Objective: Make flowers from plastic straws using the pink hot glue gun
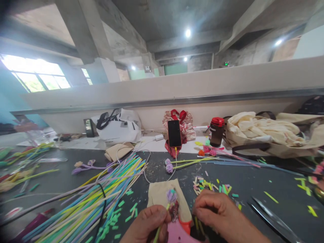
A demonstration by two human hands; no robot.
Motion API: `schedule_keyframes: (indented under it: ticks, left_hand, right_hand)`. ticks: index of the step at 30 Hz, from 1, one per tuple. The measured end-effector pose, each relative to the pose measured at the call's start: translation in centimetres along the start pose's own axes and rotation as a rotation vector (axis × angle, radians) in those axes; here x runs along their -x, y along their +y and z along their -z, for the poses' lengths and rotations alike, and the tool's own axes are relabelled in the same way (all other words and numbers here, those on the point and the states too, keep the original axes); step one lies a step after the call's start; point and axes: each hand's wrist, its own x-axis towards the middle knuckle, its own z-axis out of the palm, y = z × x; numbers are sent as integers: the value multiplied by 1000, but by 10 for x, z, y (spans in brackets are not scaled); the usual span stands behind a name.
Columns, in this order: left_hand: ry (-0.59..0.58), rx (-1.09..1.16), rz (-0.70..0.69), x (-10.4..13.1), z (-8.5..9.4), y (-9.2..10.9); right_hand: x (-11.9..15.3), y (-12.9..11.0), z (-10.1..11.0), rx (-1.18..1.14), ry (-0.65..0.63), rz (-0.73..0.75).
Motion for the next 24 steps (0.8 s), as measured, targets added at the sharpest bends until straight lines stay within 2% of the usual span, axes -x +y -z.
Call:
schedule_keyframes:
  ticks: [5, 11, 19, 24]
  left_hand:
    - [78, -110, -34, 5, -8, 2]
    - [55, -119, -52, 9, -15, 1]
    - [8, -134, -56, 7, -14, 0]
    - [6, -111, -38, 10, -18, 5]
  right_hand:
    - [-1, -10, -7, -208, 37, -103]
    - [-18, -27, -16, -461, -46, -21]
    - [-26, -38, -24, -527, -78, -76]
    - [-25, -40, -28, -480, -28, -120]
